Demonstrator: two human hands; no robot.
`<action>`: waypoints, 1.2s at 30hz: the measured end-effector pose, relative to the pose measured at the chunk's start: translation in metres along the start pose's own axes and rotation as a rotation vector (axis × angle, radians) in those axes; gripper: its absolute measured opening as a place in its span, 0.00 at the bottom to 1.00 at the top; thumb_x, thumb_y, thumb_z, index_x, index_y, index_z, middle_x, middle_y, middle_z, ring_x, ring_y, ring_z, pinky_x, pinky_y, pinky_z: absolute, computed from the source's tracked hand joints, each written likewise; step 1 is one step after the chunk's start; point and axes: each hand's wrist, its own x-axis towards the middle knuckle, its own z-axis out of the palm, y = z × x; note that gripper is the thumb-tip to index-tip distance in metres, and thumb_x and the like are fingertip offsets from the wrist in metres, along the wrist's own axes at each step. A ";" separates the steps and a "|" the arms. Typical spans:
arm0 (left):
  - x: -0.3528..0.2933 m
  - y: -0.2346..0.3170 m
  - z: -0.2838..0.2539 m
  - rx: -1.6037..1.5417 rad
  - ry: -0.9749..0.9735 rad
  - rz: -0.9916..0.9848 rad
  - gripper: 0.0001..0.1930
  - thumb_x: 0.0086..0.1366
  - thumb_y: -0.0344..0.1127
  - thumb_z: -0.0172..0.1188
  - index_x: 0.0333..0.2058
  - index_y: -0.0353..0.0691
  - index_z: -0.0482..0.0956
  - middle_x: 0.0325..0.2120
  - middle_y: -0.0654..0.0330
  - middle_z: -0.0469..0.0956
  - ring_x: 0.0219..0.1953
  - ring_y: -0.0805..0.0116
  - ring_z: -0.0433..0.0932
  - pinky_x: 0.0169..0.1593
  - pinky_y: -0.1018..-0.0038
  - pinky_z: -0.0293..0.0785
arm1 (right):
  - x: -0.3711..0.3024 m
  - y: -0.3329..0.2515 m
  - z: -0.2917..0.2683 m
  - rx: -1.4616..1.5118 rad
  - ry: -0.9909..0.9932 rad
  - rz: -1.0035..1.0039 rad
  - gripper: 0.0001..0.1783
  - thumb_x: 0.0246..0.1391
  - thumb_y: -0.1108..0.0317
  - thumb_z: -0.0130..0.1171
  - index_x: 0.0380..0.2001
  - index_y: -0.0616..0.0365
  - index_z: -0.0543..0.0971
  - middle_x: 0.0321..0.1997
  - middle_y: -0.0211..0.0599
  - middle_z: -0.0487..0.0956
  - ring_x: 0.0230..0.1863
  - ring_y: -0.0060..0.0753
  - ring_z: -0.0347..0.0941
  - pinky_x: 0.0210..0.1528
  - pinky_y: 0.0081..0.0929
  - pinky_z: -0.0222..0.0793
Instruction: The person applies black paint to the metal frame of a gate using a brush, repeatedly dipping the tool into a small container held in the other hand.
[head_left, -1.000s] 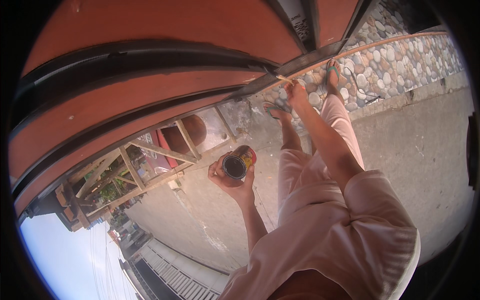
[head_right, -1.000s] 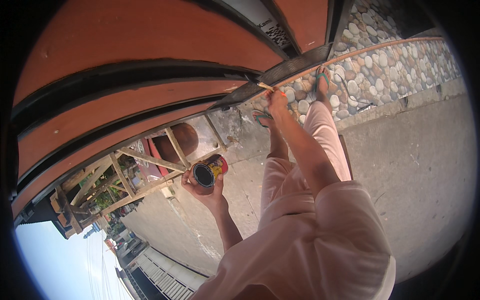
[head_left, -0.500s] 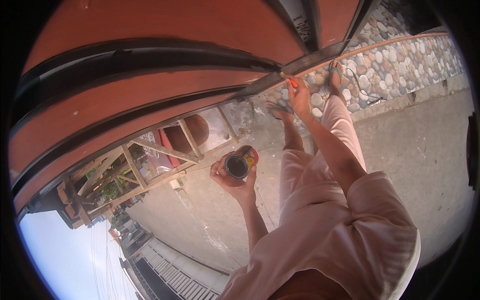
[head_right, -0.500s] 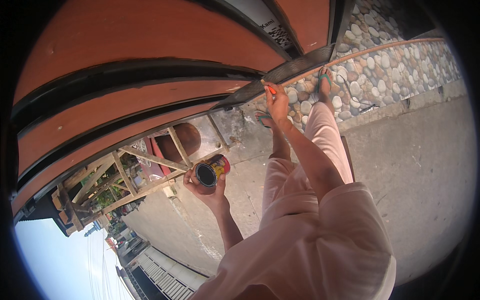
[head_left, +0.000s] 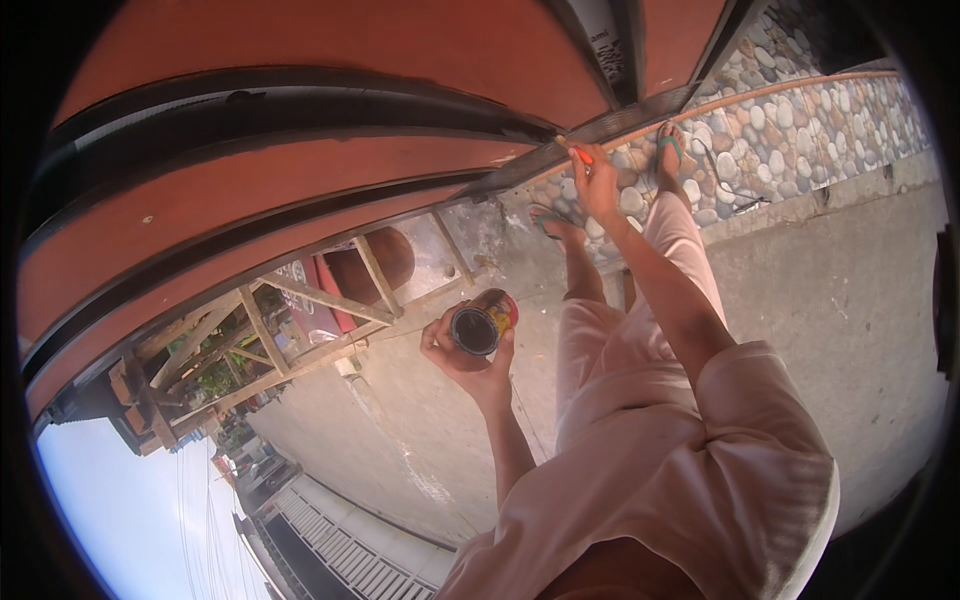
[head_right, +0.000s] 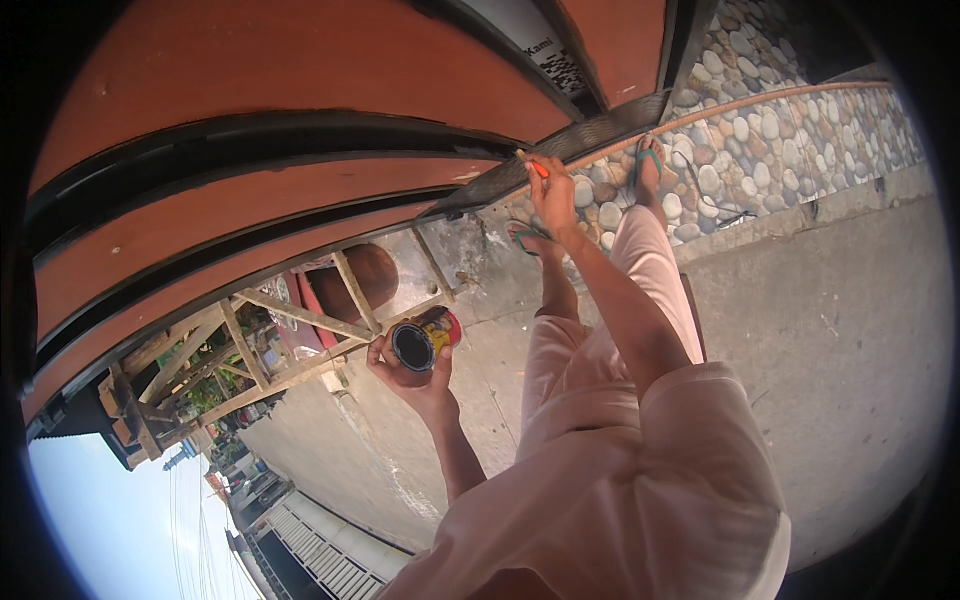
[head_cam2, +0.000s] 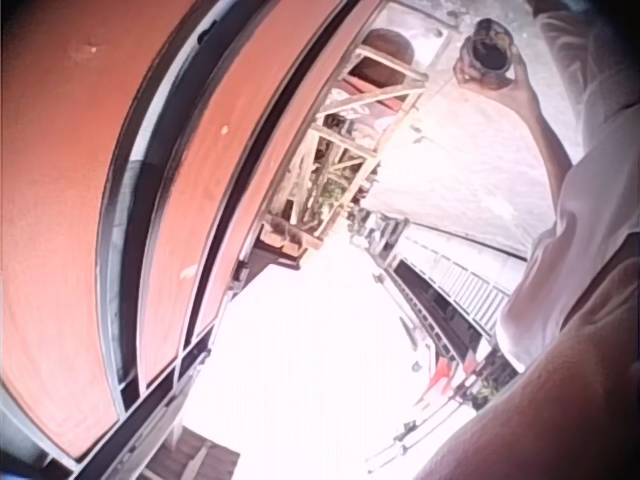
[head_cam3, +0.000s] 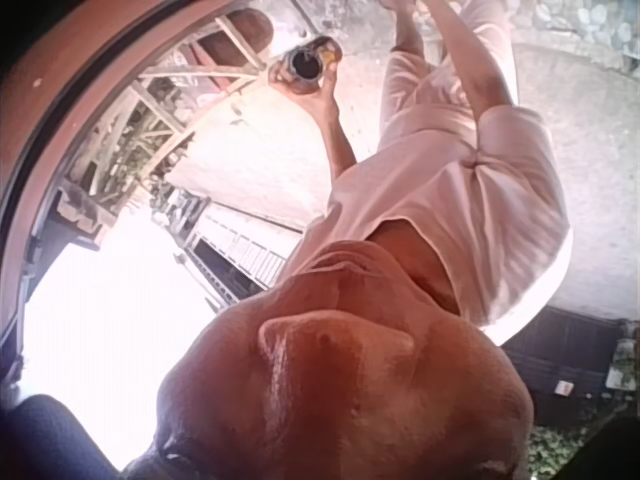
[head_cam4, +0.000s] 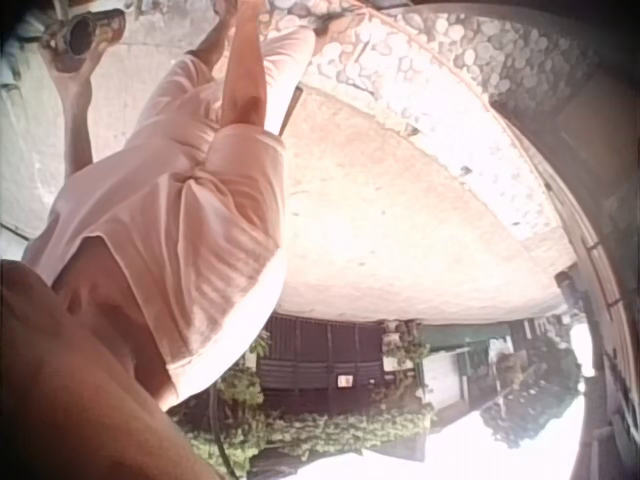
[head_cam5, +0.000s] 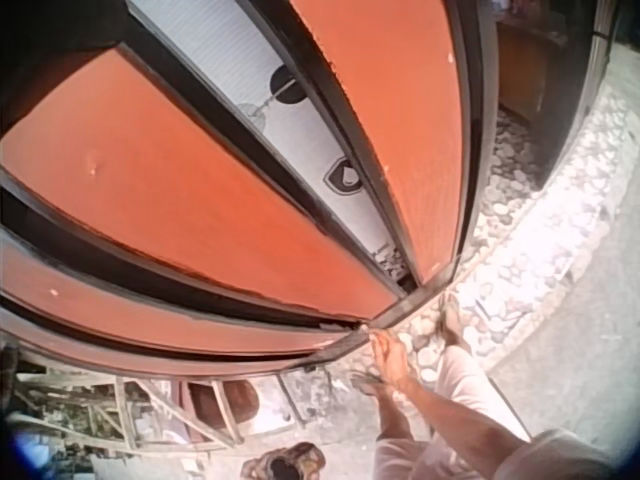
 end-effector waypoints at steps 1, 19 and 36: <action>0.000 0.001 0.001 -0.014 -0.004 0.005 0.45 0.45 0.27 0.75 0.56 0.40 0.51 0.52 0.53 0.67 0.57 0.60 0.67 0.63 0.63 0.61 | 0.003 0.004 0.003 -0.038 0.013 -0.037 0.10 0.61 0.68 0.57 0.42 0.58 0.81 0.32 0.41 0.77 0.23 0.30 0.72 0.25 0.26 0.67; 0.001 0.000 -0.001 -0.005 -0.002 0.031 0.45 0.46 0.33 0.77 0.56 0.40 0.51 0.51 0.52 0.69 0.56 0.60 0.68 0.63 0.64 0.61 | -0.005 0.007 -0.005 -0.128 -0.037 0.194 0.12 0.62 0.66 0.57 0.40 0.64 0.80 0.37 0.48 0.81 0.33 0.36 0.80 0.32 0.28 0.73; 0.003 0.001 0.002 -0.030 -0.001 0.023 0.46 0.45 0.34 0.77 0.55 0.40 0.51 0.51 0.52 0.69 0.56 0.61 0.68 0.63 0.64 0.60 | 0.011 -0.026 -0.033 0.024 -0.091 -0.118 0.09 0.60 0.69 0.58 0.41 0.60 0.81 0.36 0.41 0.79 0.29 0.34 0.77 0.31 0.25 0.70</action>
